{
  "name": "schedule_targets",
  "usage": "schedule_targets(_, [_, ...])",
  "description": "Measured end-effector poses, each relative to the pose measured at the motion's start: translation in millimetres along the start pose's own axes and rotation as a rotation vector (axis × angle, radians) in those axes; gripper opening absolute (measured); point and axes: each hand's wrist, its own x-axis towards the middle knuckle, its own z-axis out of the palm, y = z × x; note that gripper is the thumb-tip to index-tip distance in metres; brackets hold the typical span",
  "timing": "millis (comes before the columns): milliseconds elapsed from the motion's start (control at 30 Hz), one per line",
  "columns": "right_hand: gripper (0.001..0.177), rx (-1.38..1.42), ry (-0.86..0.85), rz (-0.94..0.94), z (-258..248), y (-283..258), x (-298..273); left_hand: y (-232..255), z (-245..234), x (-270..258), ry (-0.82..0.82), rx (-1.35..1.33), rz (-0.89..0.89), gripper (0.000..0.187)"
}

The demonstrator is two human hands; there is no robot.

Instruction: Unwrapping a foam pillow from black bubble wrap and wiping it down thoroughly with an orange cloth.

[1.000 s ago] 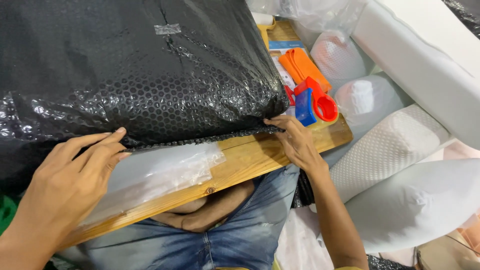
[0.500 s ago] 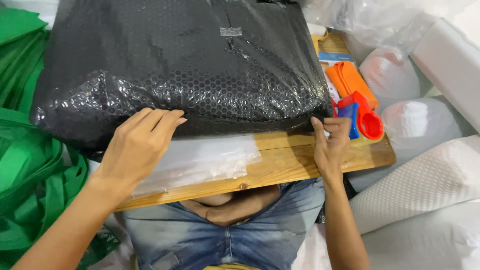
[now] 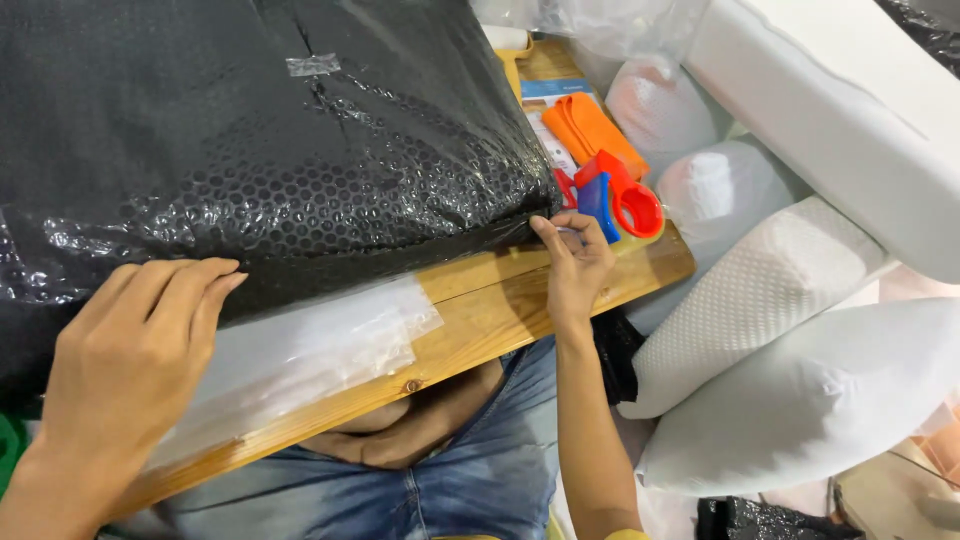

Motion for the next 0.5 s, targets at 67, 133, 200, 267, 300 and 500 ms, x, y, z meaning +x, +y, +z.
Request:
schedule_targets(67, [0.018, -0.032, 0.0, -0.03, 1, -2, -2, -1, 1, -1, 0.004, 0.001, 0.005, 0.007])
schedule_targets(133, [0.016, -0.063, -0.004, -0.059, 1, -2, -3, -1, 2, 0, 0.006, 0.004, 0.007, 0.007])
schedule_targets(200, [0.015, -0.229, 0.008, -0.201, 0, 2, -3, -2, 1, 2, 0.025, -0.008, 0.029, 0.004])
schedule_targets(267, [0.016, -0.251, -0.026, -0.197, -2, -3, -2, 1, -2, 7, 0.044, -0.037, 0.042, 0.004])
schedule_targets(300, [0.018, -0.279, -0.052, -0.195, 0, -6, -2, 1, -4, 9, 0.066, -0.073, 0.06, 0.003])
schedule_targets(500, [0.016, -0.58, -0.242, -0.806, 1, -22, 6, 5, -2, 11, 0.121, -0.177, -0.02, 0.002])
